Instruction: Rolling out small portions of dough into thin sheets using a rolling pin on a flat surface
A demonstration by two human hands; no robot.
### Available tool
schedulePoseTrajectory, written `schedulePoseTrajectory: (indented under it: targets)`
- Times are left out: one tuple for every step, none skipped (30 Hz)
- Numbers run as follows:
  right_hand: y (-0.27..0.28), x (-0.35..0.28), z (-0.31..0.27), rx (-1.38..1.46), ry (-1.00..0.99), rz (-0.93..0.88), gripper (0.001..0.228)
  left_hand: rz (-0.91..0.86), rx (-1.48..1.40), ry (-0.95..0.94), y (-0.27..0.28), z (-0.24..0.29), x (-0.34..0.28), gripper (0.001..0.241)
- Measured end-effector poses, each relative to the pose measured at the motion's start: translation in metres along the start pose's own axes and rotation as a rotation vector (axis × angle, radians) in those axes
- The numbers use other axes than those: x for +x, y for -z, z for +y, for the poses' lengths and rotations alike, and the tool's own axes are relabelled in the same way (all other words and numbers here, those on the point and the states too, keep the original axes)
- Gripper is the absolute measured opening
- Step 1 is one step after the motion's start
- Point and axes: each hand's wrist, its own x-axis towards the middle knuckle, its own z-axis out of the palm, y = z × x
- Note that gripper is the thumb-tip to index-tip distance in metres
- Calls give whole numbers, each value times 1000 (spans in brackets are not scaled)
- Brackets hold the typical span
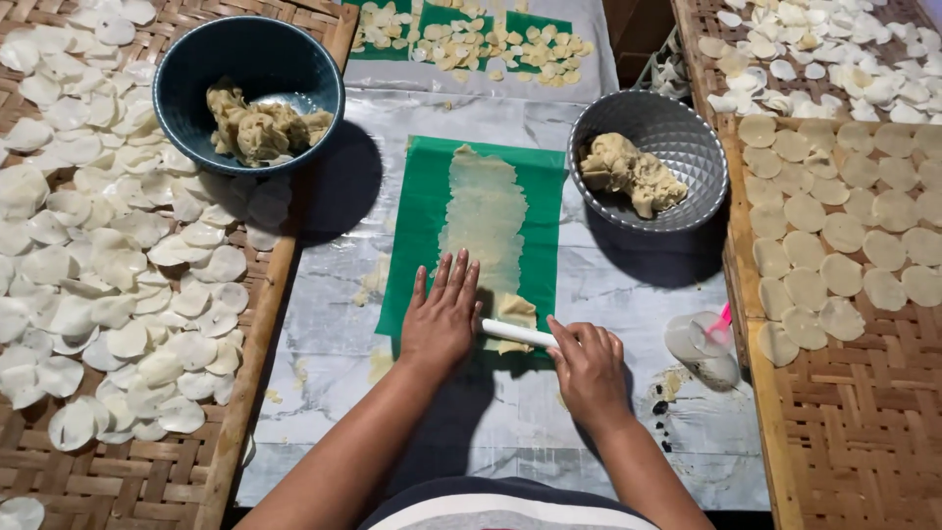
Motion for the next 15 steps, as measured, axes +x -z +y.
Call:
schedulePoseTrajectory:
  targets:
    - [-4, -3, 1, 3, 1, -2, 46, -2, 2, 3, -5, -1, -1, 66]
    - [-8, -5, 2, 16, 8, -30, 50, -66, -40, 21, -10, -2, -2, 66]
    - [-11, -9, 5, 26, 10, -57, 55, -130, -85, 34, -17, -1, -2, 65]
    - [-5, -11, 1, 26, 6, -58, 55, -133, -86, 31, -11, 1, -1, 65]
    - [0, -10, -2, 21, -23, -68, 54, -70, -79, 14, -5, 1, 4, 66]
    - [5, -8, -5, 17, -52, -77, 52, -8, -71, -3, 0, 1, 8, 66]
    - [1, -3, -1, 19, -54, -82, 52, -13, -72, -2, 8, 2, 17, 66]
    - [-3, 2, 4, -5, -58, -44, 54, 30, -61, -2, 15, 4, 26, 63]
    - [-7, 3, 8, -29, -66, -11, 56, 67, -54, -3, 22, 7, 32, 61]
    - [-15, 6, 13, -27, -72, -20, 56, 57, -58, -3, 19, 6, 37, 61]
    - [-24, 13, 20, -56, -54, -14, 59, -135, -64, 43, 15, 4, 47, 62]
    - [-32, 21, 28, -85, -37, -8, 63, -326, -70, 90, 13, 2, 57, 64]
    - [-27, 33, 23, -85, -38, -7, 63, -327, -69, 89, 4, -2, 63, 64]
    - [-22, 45, 18, -99, -60, -71, 61, -354, -76, 111, -5, -5, 68, 64]
    - [-17, 51, 12, -112, -86, -146, 69, -392, -87, 136, -14, -7, 67, 64]
